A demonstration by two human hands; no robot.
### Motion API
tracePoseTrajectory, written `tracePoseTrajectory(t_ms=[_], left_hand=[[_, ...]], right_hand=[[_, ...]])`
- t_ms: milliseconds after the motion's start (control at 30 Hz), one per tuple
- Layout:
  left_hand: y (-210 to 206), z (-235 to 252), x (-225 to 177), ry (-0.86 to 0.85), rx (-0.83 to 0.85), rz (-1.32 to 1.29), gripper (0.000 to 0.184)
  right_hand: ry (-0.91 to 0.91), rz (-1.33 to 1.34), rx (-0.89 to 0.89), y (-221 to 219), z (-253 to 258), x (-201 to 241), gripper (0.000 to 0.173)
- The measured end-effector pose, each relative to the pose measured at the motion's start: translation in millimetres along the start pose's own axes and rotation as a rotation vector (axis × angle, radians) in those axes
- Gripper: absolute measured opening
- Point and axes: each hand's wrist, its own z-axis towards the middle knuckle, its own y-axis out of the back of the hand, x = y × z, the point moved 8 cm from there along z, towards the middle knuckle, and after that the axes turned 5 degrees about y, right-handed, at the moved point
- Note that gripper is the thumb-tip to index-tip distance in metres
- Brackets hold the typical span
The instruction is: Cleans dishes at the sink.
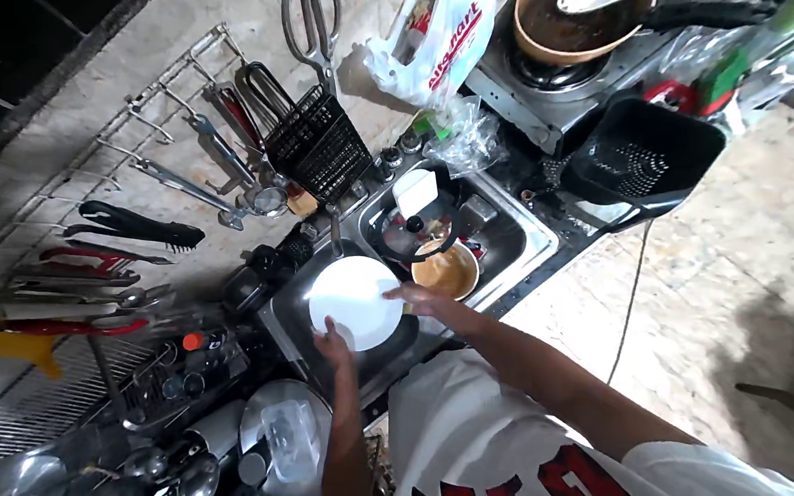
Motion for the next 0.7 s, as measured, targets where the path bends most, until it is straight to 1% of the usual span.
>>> tracePoseTrajectory(t_ms=[67, 133, 200, 233, 300, 333, 367, 433, 467, 533, 567, 633, 700], left_hand=[[-8.0, -22.0, 15.1, 0.003, -0.135, -0.125, 0.063], [-17.5, -39.3, 33.5, 0.053, -0.149, -0.251, 0.07], [-20.2, -40.5, 43.8, 0.076, -0.081, -0.29, 0.072], [-17.2, -35.0, 42.6, 0.074, -0.034, -0.266, 0.07], [-11.1, -12.6, 30.5, 0.047, 0.095, -0.185, 0.06], [-9.1, -0.5, 20.7, 0.015, 0.171, -0.152, 0.055], [-8.3, 11.0, 9.3, -0.021, 0.25, -0.111, 0.053], [-5.7, 33.8, -6.0, -0.073, 0.355, -0.004, 0.06], [-4.5, 42.5, -10.6, -0.088, 0.365, 0.044, 0.062], [-2.6, 50.7, -14.7, -0.108, 0.33, 0.087, 0.058], [-1.5, 50.2, -14.6, -0.115, 0.294, 0.074, 0.054], [-1.1, 39.6, -10.7, -0.103, 0.194, 0.032, 0.049], [-1.6, 20.3, 4.4, -0.05, 0.071, 0.001, 0.048]], right_hand=[[0.016, 0.122, -0.041, -14.4, -2.8, -17.9, 0.046], [0.032, 0.11, -0.06, -21.5, -3.5, -30.1, 0.049], [0.097, -0.031, -0.075, -14.9, -4.3, -22.8, 0.053], [0.142, -0.13, -0.068, -10.0, -5.9, -12.2, 0.055], [0.179, -0.398, -0.059, 0.9, -9.6, 14.2, 0.059], [0.171, -0.554, -0.045, 7.2, -9.1, 24.2, 0.063], [0.158, -0.696, -0.022, 11.3, -7.6, 33.3, 0.066], [0.13, -0.877, 0.021, 10.9, -4.3, 45.3, 0.067], [0.132, -0.903, 0.026, 9.7, -2.3, 47.7, 0.068], [0.185, -0.803, -0.023, 8.3, 1.8, 46.7, 0.062], [0.216, -0.683, -0.076, 9.1, 5.4, 40.3, 0.057], [0.254, -0.351, -0.166, 8.2, 8.0, 20.9, 0.045], [0.218, -0.064, -0.175, -3.1, -0.1, -9.3, 0.042]])
